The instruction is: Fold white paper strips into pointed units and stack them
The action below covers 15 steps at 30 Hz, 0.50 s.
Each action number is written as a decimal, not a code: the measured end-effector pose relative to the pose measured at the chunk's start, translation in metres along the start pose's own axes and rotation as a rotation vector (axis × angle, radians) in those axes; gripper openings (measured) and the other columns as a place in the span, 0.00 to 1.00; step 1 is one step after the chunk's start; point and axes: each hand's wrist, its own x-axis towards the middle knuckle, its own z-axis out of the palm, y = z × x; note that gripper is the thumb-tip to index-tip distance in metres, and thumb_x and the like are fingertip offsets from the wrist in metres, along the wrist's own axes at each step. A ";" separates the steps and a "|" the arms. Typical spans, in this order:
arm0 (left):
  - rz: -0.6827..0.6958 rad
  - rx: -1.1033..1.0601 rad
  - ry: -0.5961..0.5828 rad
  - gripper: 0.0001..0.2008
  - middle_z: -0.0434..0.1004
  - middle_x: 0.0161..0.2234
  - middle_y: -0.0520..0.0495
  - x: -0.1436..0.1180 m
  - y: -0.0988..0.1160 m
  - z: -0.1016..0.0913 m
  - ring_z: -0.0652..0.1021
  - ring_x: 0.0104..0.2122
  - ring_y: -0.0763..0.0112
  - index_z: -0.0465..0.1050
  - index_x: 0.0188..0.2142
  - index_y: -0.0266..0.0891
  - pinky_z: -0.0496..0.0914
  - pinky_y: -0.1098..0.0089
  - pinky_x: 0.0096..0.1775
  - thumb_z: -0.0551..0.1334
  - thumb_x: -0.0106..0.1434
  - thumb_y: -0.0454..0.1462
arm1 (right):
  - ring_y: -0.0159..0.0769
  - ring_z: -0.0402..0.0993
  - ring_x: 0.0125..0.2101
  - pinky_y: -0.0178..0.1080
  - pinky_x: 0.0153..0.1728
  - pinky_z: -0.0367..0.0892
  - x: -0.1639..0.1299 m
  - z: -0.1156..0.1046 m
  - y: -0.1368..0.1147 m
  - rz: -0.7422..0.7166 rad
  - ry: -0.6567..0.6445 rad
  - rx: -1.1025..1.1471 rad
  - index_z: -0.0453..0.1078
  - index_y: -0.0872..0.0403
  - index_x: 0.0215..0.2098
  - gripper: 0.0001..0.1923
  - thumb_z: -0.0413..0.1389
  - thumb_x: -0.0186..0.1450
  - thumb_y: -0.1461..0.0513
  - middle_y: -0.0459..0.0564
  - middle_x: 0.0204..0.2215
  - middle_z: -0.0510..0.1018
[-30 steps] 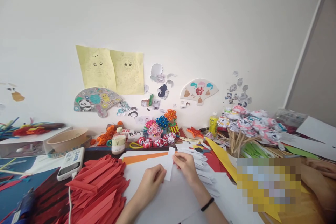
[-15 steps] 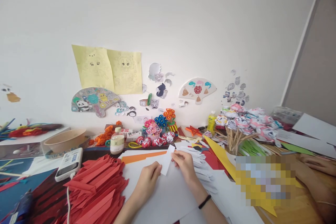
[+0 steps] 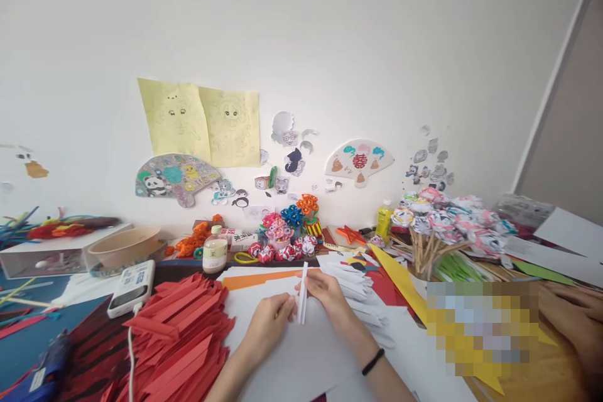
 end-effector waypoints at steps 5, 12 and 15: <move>-0.014 0.013 0.214 0.15 0.76 0.29 0.50 -0.002 0.008 -0.007 0.73 0.27 0.69 0.69 0.32 0.40 0.62 0.73 0.30 0.51 0.65 0.46 | 0.44 0.76 0.34 0.41 0.35 0.69 0.002 0.005 0.011 -0.005 -0.116 -0.122 0.75 0.58 0.40 0.22 0.62 0.55 0.49 0.56 0.32 0.80; 0.031 -0.035 0.242 0.12 0.75 0.27 0.51 0.000 0.013 -0.010 0.71 0.26 0.71 0.68 0.31 0.40 0.62 0.74 0.28 0.55 0.63 0.45 | 0.43 0.75 0.38 0.43 0.41 0.68 -0.002 0.009 0.007 -0.056 -0.224 -0.172 0.75 0.57 0.41 0.19 0.60 0.58 0.51 0.55 0.35 0.80; 0.034 -0.037 0.242 0.12 0.74 0.26 0.52 0.001 0.010 -0.012 0.71 0.26 0.71 0.68 0.31 0.39 0.62 0.73 0.29 0.55 0.63 0.45 | 0.42 0.75 0.37 0.41 0.37 0.69 -0.001 0.008 0.004 -0.038 -0.220 -0.163 0.75 0.56 0.41 0.19 0.60 0.58 0.51 0.54 0.35 0.79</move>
